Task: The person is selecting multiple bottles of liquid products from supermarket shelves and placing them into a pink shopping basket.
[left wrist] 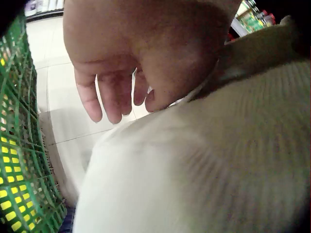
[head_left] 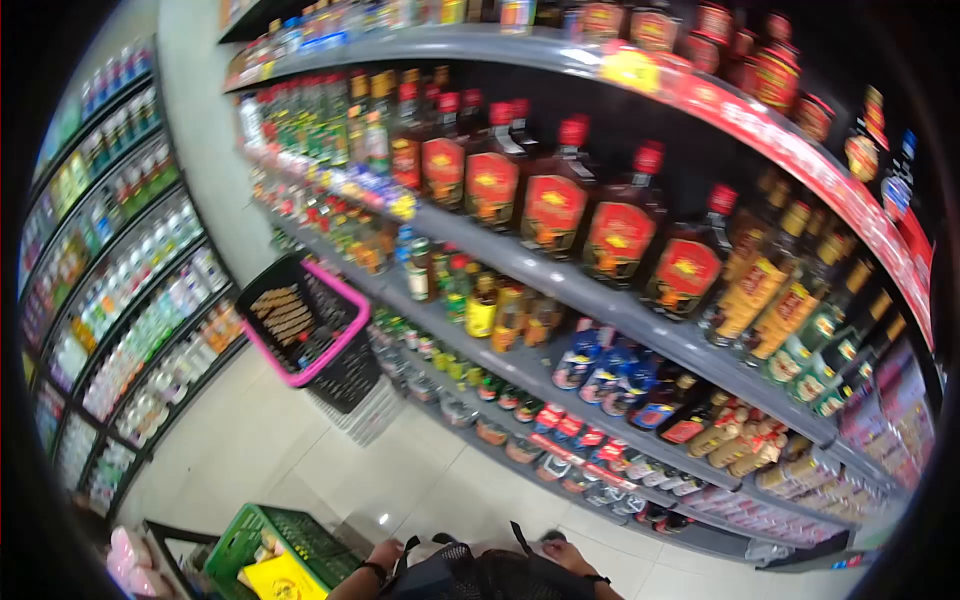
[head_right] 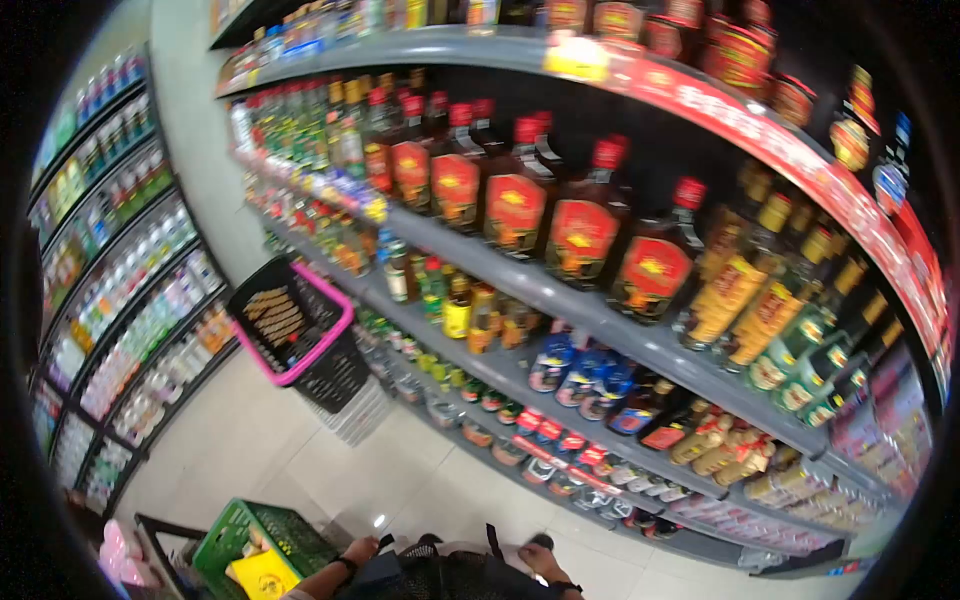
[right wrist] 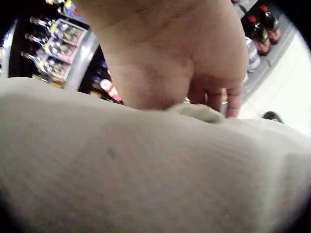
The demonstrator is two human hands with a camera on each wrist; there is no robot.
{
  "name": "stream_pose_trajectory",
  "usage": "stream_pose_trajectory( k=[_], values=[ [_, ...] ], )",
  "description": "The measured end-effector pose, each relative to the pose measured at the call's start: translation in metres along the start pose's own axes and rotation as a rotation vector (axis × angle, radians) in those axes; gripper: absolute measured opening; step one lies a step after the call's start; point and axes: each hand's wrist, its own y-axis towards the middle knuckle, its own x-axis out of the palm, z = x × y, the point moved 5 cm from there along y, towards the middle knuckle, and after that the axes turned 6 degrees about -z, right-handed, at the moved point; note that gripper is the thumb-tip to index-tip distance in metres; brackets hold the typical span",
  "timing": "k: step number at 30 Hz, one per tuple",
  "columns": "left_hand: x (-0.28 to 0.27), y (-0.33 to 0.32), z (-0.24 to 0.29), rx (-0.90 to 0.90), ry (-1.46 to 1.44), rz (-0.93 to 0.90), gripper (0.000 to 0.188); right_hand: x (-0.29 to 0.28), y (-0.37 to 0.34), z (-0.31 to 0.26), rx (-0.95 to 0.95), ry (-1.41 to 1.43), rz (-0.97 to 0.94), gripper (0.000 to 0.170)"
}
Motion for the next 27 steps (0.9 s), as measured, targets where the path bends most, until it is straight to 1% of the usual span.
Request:
stream_pose_trajectory(
  k=[1,2,3,4,5,7,9,10,11,12,13,14,15,16,17,18,20,22,23,24,25,26,27],
  values=[
    [-0.012,-0.014,-0.003,-0.099,-0.042,0.067,0.032,0.000,-0.004,-0.031,0.192,-0.080,-0.049,0.039],
    [-0.020,-0.025,-0.008,-0.123,-0.063,0.080,0.032,0.011,0.012,-0.026,0.165,-0.096,-0.067,0.037],
    [-0.028,-0.037,-0.015,-0.113,-0.215,0.151,0.033,0.021,0.031,-0.010,0.138,-0.111,-0.087,0.035],
    [-0.036,-0.048,-0.020,-0.102,-0.366,0.225,0.034,0.025,0.038,-0.034,0.262,-0.123,-0.117,0.034],
    [-0.042,-0.066,-0.021,-0.102,-0.440,0.261,0.035,0.029,0.038,-0.047,0.397,-0.135,-0.145,0.033],
    [-0.043,-0.091,-0.037,-0.127,-0.491,0.348,0.037,0.045,0.085,-0.048,0.102,-0.343,-0.179,0.033],
    [-0.006,-0.098,-0.083,-0.171,-0.437,0.303,0.041,0.058,0.108,-0.091,-0.011,-0.490,-0.190,0.034],
    [0.002,-0.116,-0.085,-0.260,-0.512,0.215,0.042,0.067,0.120,-0.113,-0.020,-0.524,-0.209,0.034],
    [0.011,-0.132,-0.089,-0.249,-0.584,0.256,0.037,0.078,0.131,-0.136,-0.027,-0.554,-0.226,0.034],
    [0.025,-0.138,-0.103,-0.225,-0.570,0.269,0.036,0.090,0.144,-0.158,-0.049,-0.584,-0.241,0.033],
    [0.058,-0.136,-0.127,-0.200,-0.556,0.282,0.034,0.102,0.156,-0.180,-0.073,-0.613,-0.255,0.033],
    [0.116,-0.153,-0.170,-0.214,-0.558,0.285,0.034,0.118,0.170,-0.201,-0.093,-0.592,-0.273,0.032],
    [0.100,-0.135,-0.171,-0.047,-0.654,0.239,0.032,0.133,0.180,-0.224,-0.096,-0.572,-0.278,0.032],
    [0.109,-0.139,-0.180,-0.267,-0.741,0.379,0.033,0.149,0.193,-0.244,-0.080,-0.546,-0.303,0.032],
    [0.097,-0.143,-0.188,-0.344,-0.910,0.380,0.036,0.164,0.207,-0.262,-0.063,-0.519,-0.327,0.031],
    [0.081,-0.142,-0.192,-0.356,-0.911,0.384,0.036,0.181,0.220,-0.283,-0.063,-0.518,-0.339,0.031],
    [0.045,-0.142,-0.200,-0.394,-0.913,0.407,0.039,0.220,0.236,-0.344,-0.213,-0.474,-0.306,0.027],
    [0.001,-0.146,-0.201,-0.435,-0.913,0.433,0.043,0.252,0.255,-0.385,-0.230,-0.434,-0.316,0.024],
    [-0.033,-0.153,-0.205,-0.451,-0.896,0.441,0.043,0.274,0.263,-0.410,-0.247,-0.383,-0.308,0.022],
    [-0.070,-0.159,-0.206,-0.370,-0.855,0.489,0.044,0.289,0.269,-0.442,-0.294,-0.434,-0.260,0.018],
    [-0.110,-0.166,-0.203,-0.289,-0.812,0.534,0.045,0.308,0.276,-0.468,-0.297,-0.413,-0.272,0.018],
    [-0.165,-0.175,-0.188,-0.176,-0.943,0.642,0.044,0.323,0.284,-0.493,-0.360,-0.350,-0.269,0.017],
    [-0.212,-0.190,-0.179,-0.146,-0.742,0.616,0.033,0.337,0.289,-0.526,-0.422,-0.285,-0.265,0.017]
  ],
)
